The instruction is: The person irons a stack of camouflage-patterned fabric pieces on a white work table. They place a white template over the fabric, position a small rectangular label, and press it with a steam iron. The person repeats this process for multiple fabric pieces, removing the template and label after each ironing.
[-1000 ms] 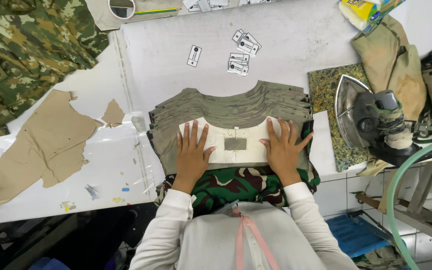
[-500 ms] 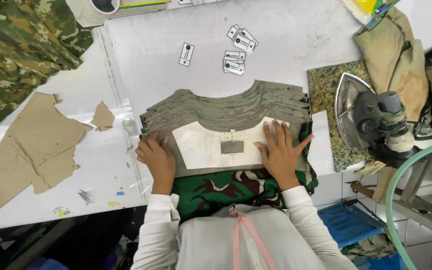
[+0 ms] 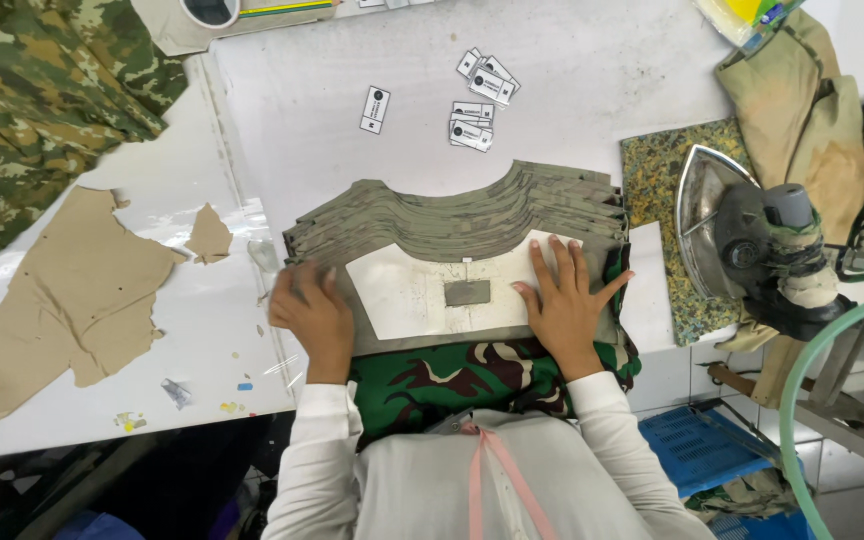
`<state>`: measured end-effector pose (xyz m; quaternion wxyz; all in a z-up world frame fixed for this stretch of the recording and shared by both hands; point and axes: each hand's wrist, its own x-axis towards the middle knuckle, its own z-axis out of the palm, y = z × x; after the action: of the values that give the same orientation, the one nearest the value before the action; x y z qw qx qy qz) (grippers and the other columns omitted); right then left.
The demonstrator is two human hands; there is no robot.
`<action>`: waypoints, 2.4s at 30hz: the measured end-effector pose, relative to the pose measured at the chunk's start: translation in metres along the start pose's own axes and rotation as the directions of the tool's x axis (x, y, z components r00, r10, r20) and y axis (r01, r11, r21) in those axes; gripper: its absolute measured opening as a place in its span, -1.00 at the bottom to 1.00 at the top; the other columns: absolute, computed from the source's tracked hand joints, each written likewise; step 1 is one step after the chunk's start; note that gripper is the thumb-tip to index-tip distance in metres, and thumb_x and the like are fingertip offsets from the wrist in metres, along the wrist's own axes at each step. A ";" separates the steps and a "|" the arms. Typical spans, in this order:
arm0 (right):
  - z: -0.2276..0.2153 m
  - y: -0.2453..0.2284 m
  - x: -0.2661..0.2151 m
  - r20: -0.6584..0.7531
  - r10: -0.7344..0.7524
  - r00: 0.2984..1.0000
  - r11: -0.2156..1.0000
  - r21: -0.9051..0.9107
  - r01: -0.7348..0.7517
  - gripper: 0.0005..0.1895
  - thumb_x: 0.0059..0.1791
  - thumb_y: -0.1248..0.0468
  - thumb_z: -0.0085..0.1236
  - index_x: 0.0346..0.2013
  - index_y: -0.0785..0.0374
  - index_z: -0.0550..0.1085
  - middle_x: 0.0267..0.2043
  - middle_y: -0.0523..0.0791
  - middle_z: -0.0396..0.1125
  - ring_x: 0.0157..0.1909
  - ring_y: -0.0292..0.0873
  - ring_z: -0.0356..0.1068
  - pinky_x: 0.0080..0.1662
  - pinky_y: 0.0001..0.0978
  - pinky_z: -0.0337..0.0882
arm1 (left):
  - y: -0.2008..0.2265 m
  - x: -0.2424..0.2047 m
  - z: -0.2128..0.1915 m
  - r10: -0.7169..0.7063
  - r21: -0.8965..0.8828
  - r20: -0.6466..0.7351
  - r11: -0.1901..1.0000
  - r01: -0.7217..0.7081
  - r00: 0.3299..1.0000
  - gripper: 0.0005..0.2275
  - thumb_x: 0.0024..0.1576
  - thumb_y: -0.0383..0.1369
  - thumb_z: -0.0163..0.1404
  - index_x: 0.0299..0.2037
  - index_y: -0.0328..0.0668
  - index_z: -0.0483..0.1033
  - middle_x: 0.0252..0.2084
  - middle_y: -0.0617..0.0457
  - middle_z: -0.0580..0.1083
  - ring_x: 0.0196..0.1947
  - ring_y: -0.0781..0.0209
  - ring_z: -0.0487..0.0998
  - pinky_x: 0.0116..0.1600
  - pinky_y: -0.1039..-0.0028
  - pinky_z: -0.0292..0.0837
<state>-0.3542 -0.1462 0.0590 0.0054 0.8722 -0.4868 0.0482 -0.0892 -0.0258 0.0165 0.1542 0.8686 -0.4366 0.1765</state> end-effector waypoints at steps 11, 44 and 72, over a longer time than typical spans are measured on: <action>0.003 0.000 -0.003 0.006 0.016 1.000 0.999 0.033 -0.016 -0.55 -0.02 -0.02 -0.21 0.13 0.00 0.27 0.20 -0.10 0.10 0.26 -0.01 -0.01 0.02 0.53 -0.44 | 0.039 0.004 -0.046 0.482 -0.440 0.635 0.868 -0.229 0.604 -0.49 0.05 0.04 -0.29 0.23 0.24 0.05 0.28 -0.07 -0.03 0.29 -0.10 -0.13 0.28 0.14 -0.21; 0.007 0.000 -0.005 0.014 0.073 0.997 0.995 0.068 -0.074 -0.59 -0.02 -0.02 -0.17 0.06 0.00 0.31 0.17 -0.12 0.13 0.27 -0.03 -0.01 0.02 0.54 -0.51 | 0.041 0.000 -0.044 0.446 -0.412 0.646 0.887 -0.208 0.620 -0.53 0.05 0.04 -0.26 0.19 0.33 0.10 0.28 0.02 0.00 0.30 -0.01 -0.10 0.29 0.19 -0.21; 0.001 0.004 -0.010 0.097 0.133 0.986 0.972 0.184 -0.149 -0.58 -0.05 -0.04 -0.12 0.07 -0.07 0.32 0.22 -0.21 0.09 0.31 -0.10 -0.05 0.11 0.38 -0.60 | 0.022 -0.002 -0.020 0.556 -0.387 0.420 0.825 -0.412 0.717 -0.41 -0.14 0.28 -0.31 0.13 0.49 0.17 0.21 -0.07 0.13 0.23 0.00 0.08 0.24 0.20 -0.02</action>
<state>-0.3626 -0.1396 0.0567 -0.1019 0.8331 -0.5406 0.0581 -0.1117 -0.0284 0.0361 0.0941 0.7077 -0.6946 -0.0887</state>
